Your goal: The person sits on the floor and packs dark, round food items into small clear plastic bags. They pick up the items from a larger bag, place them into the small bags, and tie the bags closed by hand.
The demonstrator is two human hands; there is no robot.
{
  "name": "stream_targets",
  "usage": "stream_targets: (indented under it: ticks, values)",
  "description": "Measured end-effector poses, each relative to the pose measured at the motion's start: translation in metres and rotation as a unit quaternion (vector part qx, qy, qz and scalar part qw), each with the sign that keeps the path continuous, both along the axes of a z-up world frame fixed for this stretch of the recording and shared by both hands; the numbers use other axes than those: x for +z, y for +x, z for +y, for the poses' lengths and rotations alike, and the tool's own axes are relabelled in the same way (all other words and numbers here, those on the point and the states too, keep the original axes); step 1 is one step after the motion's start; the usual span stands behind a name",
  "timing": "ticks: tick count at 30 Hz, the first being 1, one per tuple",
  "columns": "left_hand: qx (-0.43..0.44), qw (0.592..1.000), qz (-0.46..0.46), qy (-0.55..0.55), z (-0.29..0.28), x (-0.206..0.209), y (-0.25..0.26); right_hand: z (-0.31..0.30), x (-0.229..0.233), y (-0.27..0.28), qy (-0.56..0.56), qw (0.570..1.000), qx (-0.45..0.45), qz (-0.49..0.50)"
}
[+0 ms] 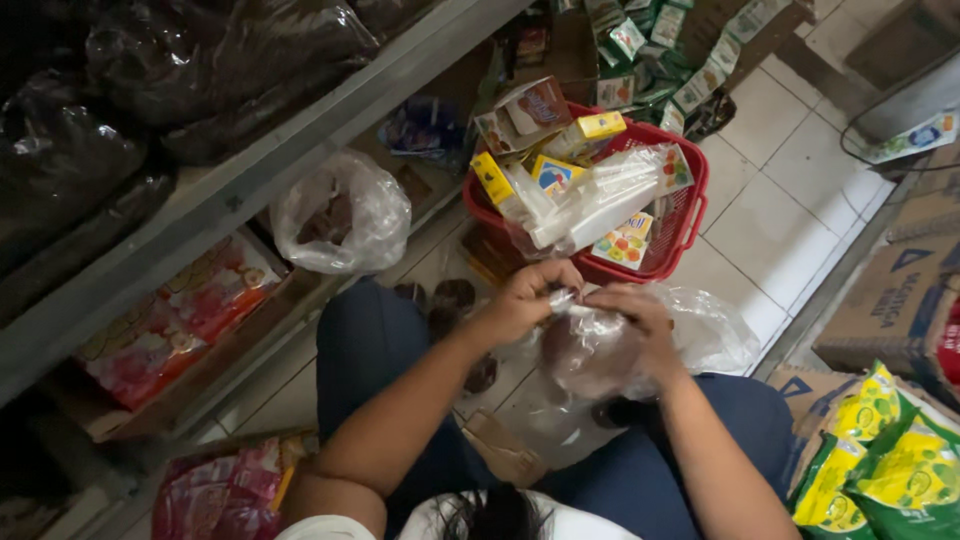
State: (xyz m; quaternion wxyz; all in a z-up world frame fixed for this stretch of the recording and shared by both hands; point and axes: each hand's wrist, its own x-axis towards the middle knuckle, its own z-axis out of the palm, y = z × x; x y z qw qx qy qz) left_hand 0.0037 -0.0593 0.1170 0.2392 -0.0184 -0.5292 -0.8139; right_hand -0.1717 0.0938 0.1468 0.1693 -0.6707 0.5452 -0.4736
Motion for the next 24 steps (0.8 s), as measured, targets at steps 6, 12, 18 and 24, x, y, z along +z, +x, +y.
stream_targets:
  ticks: [6,12,18,24]
  values:
    - [0.312,0.846,-0.114,-0.417,0.008,0.002,0.006,0.003,-0.005,0.017,0.105,0.989,-0.090,0.062]
    - [0.320,0.877,-0.171,-0.313,0.008,-0.006,0.007,-0.005,-0.023,0.042,0.210,0.961,-0.171,-0.055]
    - [0.276,0.888,-0.235,-0.282,0.028,-0.035,0.005,-0.016,-0.033,0.058,0.144,0.975,-0.167,-0.030]
    - [0.298,0.899,-0.205,-0.249,0.038,-0.037,-0.004,-0.010,-0.027,0.052,0.032,0.991,-0.124,0.033]
